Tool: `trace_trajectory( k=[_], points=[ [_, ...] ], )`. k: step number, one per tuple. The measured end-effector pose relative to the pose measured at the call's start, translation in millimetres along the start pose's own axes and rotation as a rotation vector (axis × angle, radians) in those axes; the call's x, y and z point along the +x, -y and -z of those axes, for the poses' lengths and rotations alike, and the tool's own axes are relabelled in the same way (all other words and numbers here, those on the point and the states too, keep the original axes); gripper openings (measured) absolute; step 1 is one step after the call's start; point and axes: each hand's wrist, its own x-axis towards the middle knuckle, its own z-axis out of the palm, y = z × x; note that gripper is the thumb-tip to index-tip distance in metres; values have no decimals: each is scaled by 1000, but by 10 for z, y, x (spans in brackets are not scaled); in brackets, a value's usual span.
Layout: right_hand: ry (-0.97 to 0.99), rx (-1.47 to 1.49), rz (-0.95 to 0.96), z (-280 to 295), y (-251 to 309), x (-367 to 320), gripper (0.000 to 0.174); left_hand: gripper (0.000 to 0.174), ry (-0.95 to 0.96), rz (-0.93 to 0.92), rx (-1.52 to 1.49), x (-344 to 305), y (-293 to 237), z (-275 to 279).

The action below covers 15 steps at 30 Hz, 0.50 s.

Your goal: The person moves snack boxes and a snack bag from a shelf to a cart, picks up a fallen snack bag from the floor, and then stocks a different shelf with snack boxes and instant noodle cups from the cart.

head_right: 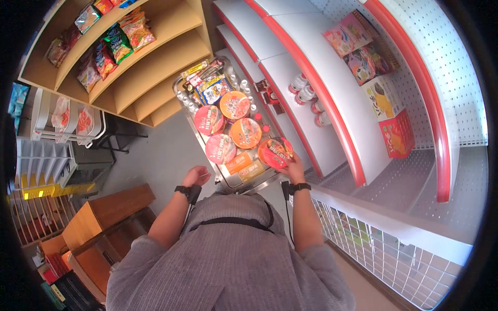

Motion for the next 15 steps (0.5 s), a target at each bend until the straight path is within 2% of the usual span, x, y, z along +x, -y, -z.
trace_trajectory(
  k=[3, 6, 8, 10, 12, 13, 14, 15],
  points=[
    [90, 58, -5, 154, 131, -261, 52, 22, 87, 56, -126, -128, 37, 33],
    [167, 51, -7, 215, 233, -546, 53, 22, 133, 22, 8, -587, -160, -319],
    [203, 19, -3, 124, 395, -802, 50, 24, 308, -8, 152, -622, -192, -446],
    [249, -4, -19, -49, 618, -1104, 51, 26, 341, -8, 193, -941, -372, -747],
    [288, -23, -38, -216, 728, -1304, 53, 41, 491, -32, 351, -1013, -404, -906],
    [377, -118, -1, -297, 755, -1360, 54, 55, 599, -35, 410, -1012, -395, -951],
    [465, -212, 36, -389, 784, -1431, 56, 55, 610, -32, 417, -1031, -371, -986],
    [493, -249, 43, -516, 833, -1532, 54, 60, 703, -38, 365, -1174, -414, -1080]
  ],
)
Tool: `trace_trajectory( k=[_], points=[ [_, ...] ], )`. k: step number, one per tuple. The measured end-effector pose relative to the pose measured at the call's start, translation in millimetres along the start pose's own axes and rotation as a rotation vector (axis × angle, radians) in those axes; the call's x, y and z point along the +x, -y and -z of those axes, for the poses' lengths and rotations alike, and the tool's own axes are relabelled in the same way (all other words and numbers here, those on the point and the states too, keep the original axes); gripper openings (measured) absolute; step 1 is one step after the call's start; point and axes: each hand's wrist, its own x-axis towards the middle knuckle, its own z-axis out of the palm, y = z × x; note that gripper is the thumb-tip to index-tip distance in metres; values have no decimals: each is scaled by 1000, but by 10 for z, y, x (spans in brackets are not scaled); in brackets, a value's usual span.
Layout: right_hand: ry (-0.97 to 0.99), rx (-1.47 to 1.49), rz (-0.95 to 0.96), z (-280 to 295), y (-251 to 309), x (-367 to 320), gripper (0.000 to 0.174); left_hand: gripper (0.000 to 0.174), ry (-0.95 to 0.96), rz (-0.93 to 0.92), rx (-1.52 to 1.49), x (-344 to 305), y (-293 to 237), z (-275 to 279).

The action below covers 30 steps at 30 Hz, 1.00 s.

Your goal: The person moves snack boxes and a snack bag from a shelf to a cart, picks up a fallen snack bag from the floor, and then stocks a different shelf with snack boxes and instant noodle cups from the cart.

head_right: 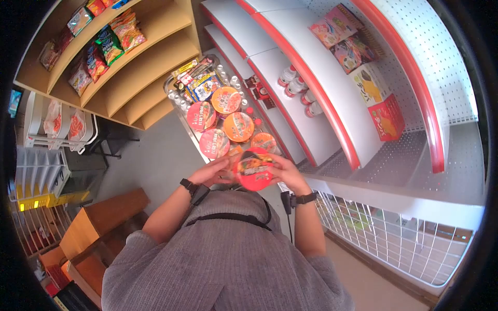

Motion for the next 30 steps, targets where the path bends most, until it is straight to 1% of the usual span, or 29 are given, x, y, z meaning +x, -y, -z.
trace_trajectory(
  k=[1, 2, 3, 4, 5, 7, 8, 10, 11, 13, 14, 15, 16, 17, 18, 19, 21, 22, 23, 24, 25, 26, 27, 28, 30],
  points=[
    [-11, 2, 5, -104, 48, -2, 54, 66, 86, -38, -46, -30, -49, -79],
    [24, -66, 33, -197, 83, 8, 54, 66, 94, -36, -40, -35, -42, -81],
    [62, -135, 60, -285, 112, 20, 53, 67, 105, -46, -110, -51, -32, -74],
    [23, -186, 93, -366, 131, 27, 52, 69, 114, -56, -179, -78, -25, -59],
    [19, -180, 97, -436, 148, 34, 52, 69, 116, -52, -172, -120, -24, -34],
    [-90, -182, 239, -557, 161, 49, 54, 63, 113, -52, -333, -224, -29, 30],
    [-94, -178, 243, -611, 148, 52, 54, 59, 108, -102, -391, -207, 43, 116],
    [-141, -138, 397, -715, 154, 56, 56, 59, 81, -124, -435, -274, 17, 122],
    [-143, -140, 407, -769, 188, 44, 56, 58, 56, -152, -483, -291, -20, 117],
    [-256, -384, 606, -912, 291, -32, 60, 58, 101, -179, -509, -395, -85, 55],
    [-283, -495, 647, -929, 261, -44, 62, 58, 114, -244, -552, -398, -61, 45],
    [-255, -564, 643, -973, 276, -73, 65, 58, 155, -323, -586, -302, -130, 16],
    [-213, -747, 727, -948, 281, -40, 71, 58, 193, -363, -584, -289, -240, -62],
    [-207, -839, 796, -1067, 444, -135, 78, 57, 221, -389, -583, -341, -273, -113],
    [-207, -945, 787, -1170, 559, -176, 85, 56, 232, -404, -606, -303, -275, -98],
    [-203, -888, 813, -1269, 656, -188, 98, 56, 227, -414, -635, -290, -245, -49],
    [-295, -855, 868, -1358, 715, -94, 107, 53, 410, -476, -637, -95, -107, 219],
    [-306, -860, 888, -1380, 779, -57, 107, 52, 291, -478, -548, -317, -364, -89],
    [-386, -862, 890, -1405, 831, -34, 106, 52, 301, -485, -536, -430, -488, -247],
    [-462, -861, 886, -1418, 863, -31, 106, 53, 251, -499, -480, -523, -558, -363],
    [-465, -861, 892, -1397, 893, -25, 106, 56, 197, -511, -427, -575, -593, -414],
    [-447, -825, 912, -1352, 941, -8, 102, 60, 195, -492, -452, -598, -622, -408],
    [-427, -790, 933, -1316, 1003, 8, 97, 60, 198, -500, -448, -624, -655, -401],
    [-405, -717, 959, -1302, 1062, 13, 97, 58, 224, -528, -417, -659, -685, -394],
    [-380, -696, 985, -1253, 1267, -39, 100, 57, 253, -561, -382, -732, -781, -346]
  ],
)
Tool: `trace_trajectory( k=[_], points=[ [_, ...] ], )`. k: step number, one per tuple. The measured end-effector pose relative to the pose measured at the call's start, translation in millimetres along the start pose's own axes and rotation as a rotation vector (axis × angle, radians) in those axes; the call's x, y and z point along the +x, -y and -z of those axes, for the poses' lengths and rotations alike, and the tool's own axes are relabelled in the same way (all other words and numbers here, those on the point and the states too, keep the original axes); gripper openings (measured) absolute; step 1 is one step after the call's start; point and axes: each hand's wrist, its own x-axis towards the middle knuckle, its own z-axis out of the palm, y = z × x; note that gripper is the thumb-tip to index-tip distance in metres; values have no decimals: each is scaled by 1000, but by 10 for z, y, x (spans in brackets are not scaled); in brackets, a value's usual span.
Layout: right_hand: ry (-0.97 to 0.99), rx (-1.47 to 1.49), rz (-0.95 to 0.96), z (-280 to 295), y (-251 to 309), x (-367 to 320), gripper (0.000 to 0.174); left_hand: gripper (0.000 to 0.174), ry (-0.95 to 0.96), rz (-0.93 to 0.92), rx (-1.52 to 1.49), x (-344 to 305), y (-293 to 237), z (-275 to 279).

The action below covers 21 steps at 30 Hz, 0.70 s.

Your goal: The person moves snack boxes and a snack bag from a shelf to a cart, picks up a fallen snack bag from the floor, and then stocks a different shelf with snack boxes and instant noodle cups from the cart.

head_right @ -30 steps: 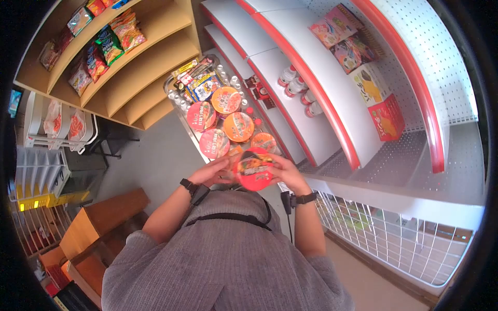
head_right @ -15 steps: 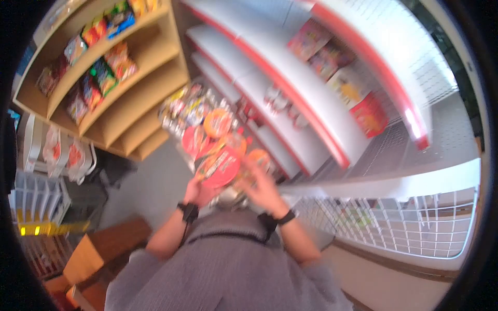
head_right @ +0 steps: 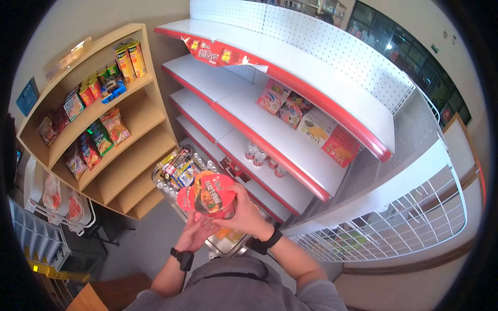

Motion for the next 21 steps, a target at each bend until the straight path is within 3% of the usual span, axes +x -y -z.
trace_trajectory(
  k=[3, 7, 8, 10, 12, 14, 17, 21],
  points=[
    [-26, 14, 60, 293, 280, 382, 110, 48, 63, 61, 45, -57, -158, 97],
    [-256, -31, 308, 922, 955, 1363, 116, 37, -71, 123, 146, -123, -144, 408],
    [-359, -182, 366, 1110, 1167, 1648, 115, 33, -118, 148, 156, -162, -109, 506],
    [-499, -172, 375, 1503, 1274, 2238, 103, 30, -161, 176, 164, -255, -39, 674],
    [-509, -108, 327, 1846, 1441, 2695, 98, 27, -206, 139, 78, -353, 37, 804],
    [-638, -412, 384, 2367, 978, 3380, 107, 26, -244, 95, 38, -468, 111, 867],
    [-641, -523, 302, 2597, 733, 3642, 109, 25, -293, 16, -21, -650, 154, 984],
    [-596, -617, -24, 2638, 371, 3890, 111, 24, -405, -80, -85, -901, 164, 1102]
  ],
)
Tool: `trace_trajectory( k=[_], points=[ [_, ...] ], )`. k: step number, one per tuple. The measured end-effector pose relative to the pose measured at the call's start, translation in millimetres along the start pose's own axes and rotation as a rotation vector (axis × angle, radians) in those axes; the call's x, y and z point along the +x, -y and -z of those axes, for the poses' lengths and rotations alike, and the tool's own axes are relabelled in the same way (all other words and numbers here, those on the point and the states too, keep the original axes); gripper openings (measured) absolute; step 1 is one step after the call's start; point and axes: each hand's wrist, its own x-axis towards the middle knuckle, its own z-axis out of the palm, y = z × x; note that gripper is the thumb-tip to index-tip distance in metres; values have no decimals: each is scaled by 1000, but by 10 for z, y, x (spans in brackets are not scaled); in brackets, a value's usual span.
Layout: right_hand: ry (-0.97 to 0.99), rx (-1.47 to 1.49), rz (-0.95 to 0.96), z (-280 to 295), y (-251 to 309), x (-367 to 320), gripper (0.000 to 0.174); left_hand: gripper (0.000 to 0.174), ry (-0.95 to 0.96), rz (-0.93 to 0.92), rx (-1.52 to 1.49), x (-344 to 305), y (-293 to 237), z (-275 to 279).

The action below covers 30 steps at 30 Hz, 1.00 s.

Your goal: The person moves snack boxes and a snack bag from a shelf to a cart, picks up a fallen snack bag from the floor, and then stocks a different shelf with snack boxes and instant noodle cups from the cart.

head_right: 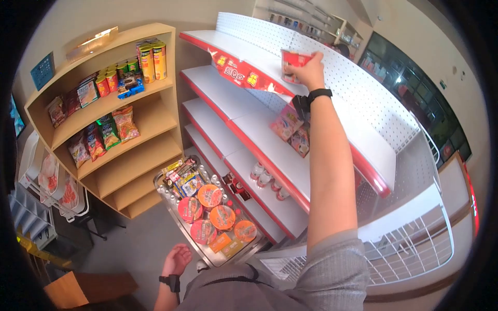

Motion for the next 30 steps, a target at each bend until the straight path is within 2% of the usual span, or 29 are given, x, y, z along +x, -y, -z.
trace_trajectory(
  k=[4, 9, 11, 20, 30],
  points=[
    [27, 54, -119, -362, -90, 125, 116, 21, -120, -43, -1, -136, -52, 97],
    [88, 28, -123, -638, -23, 318, 116, 20, -171, -105, -31, -139, 38, 64],
    [41, -67, -54, -734, 16, 386, 112, 23, -185, -108, -62, -105, 93, 3],
    [45, 85, 95, -1074, 42, 527, 103, 23, -253, -85, -34, -118, 226, -23],
    [76, 75, 142, -927, 173, 408, 96, 23, -248, -38, -18, -73, 169, -33]
  ],
)
